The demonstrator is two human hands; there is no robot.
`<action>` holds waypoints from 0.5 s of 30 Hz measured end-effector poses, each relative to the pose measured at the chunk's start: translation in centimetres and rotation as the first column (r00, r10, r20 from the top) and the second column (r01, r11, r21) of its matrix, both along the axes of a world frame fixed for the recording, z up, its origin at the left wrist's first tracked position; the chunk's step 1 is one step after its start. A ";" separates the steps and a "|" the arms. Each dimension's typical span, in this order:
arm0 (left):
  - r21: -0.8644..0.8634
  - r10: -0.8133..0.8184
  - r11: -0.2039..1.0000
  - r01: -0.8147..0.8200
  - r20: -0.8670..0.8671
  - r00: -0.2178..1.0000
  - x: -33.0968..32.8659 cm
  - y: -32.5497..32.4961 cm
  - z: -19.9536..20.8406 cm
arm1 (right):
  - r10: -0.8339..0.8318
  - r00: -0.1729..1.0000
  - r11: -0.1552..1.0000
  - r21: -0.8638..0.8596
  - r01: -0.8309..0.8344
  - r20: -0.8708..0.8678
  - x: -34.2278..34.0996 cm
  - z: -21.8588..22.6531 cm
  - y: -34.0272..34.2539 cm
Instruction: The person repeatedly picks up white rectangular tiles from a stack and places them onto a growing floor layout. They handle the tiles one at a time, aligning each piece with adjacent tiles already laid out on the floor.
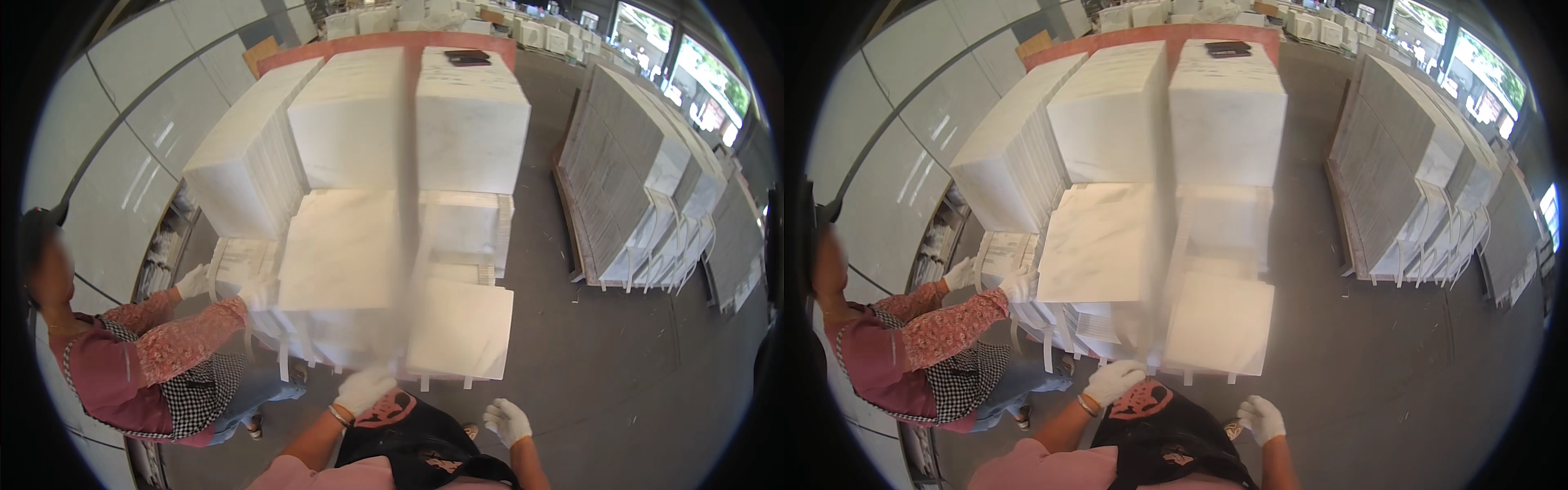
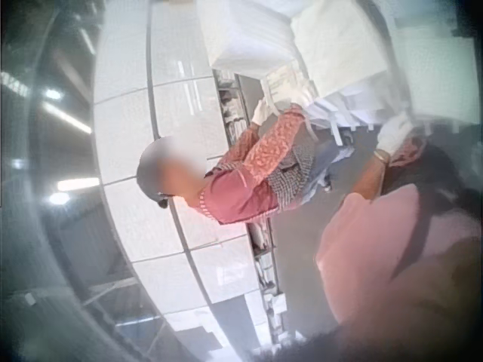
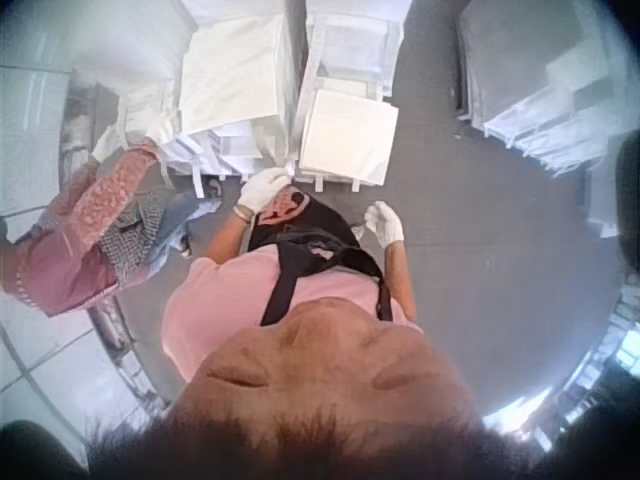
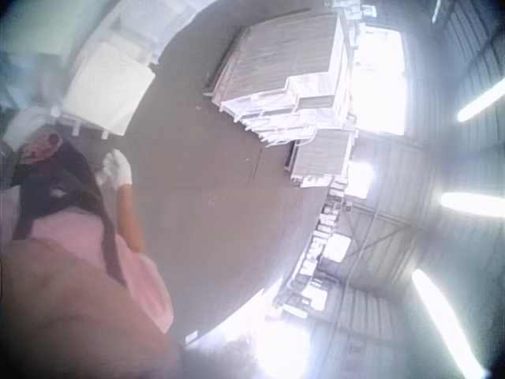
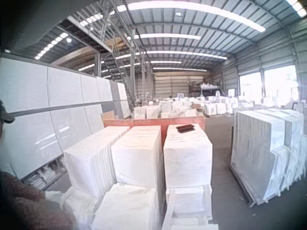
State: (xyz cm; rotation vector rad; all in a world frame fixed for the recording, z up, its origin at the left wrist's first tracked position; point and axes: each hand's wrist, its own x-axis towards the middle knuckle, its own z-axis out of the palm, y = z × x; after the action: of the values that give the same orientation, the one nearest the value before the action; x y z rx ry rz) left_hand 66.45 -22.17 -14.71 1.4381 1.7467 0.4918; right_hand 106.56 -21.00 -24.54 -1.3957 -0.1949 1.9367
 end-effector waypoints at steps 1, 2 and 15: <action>-0.060 0.007 0.998 -0.007 0.007 1.000 3.1 -0.5 0.9 | -0.040 0.999 0.999 0.021 0.040 0.011 3.3 0.8 -0.8; -0.050 -0.085 0.995 0.087 0.025 0.996 5.1 -0.9 1.7 | -0.052 0.998 0.996 0.065 0.054 -0.042 6.1 1.4 -1.2; 0.053 -0.129 0.990 0.132 -0.055 0.990 12.1 1.6 -0.1 | 0.059 0.998 0.998 0.037 -0.059 0.000 13.7 3.2 -0.6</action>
State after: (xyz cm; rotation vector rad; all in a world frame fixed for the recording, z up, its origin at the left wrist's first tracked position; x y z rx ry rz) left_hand 78.57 -20.62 -14.83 1.6067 1.6769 0.4407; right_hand 120.22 -21.61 -21.32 -1.3786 -0.2727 1.9725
